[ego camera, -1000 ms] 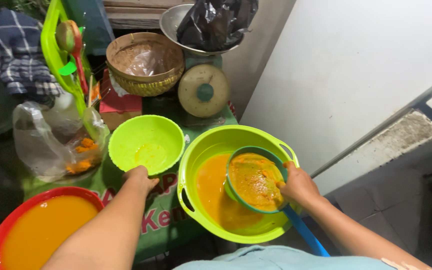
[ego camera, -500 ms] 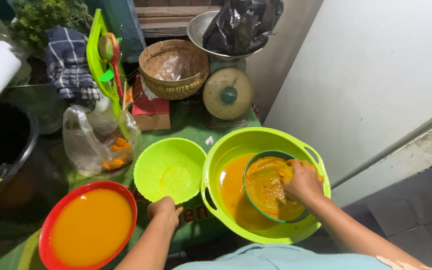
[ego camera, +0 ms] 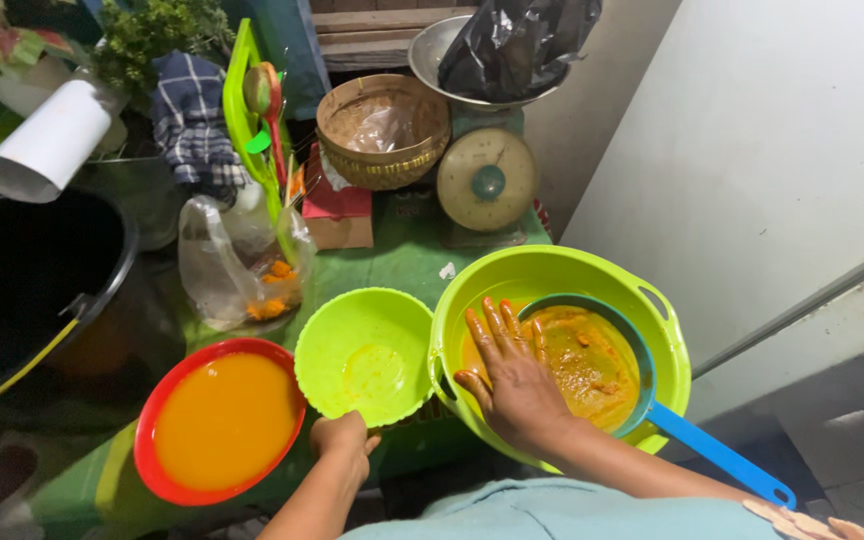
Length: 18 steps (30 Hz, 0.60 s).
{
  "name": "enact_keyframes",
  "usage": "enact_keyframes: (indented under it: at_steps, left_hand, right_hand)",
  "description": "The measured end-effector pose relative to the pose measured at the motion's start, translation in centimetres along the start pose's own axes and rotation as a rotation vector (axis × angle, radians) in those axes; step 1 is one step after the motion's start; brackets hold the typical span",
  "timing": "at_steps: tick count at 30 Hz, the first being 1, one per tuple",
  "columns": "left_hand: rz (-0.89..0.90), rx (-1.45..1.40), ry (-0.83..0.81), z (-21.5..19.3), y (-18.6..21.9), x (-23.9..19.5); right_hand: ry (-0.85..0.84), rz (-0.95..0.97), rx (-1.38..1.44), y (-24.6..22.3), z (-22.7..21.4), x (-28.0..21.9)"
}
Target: The person pours an orange puree through a blue strainer into a red bowl, using a green scoop to transfer liquid from a green basin. They repeatedly press the pulp in the strainer with their hand to extract juice, then rinse the strainer and scoop with water from the basin. The process continues with multiple scoops and hand presses.
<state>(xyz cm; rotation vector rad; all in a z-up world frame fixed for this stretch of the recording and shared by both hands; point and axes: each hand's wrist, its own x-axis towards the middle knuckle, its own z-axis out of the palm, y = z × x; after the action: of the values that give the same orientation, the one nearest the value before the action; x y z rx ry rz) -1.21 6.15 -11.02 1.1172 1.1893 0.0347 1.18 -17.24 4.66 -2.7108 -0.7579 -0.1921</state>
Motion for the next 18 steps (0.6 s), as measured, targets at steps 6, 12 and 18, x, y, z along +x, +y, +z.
enact_keyframes:
  at_steps: [6,12,18]
  left_hand:
    - [-0.058,0.085,-0.155,-0.7,-1.2,2.5]
    - [-0.151,0.258,-0.079,-1.5,1.8,1.2]
    - [0.16,0.354,0.285,2.1,0.0,-6.1]
  right_hand:
    - [-0.021,-0.035,-0.007,-1.2,0.0,-0.7]
    - [0.005,-0.014,-0.034,-0.6,-0.1,-1.2]
    - [0.059,0.248,0.063,3.0,-2.3,-2.1]
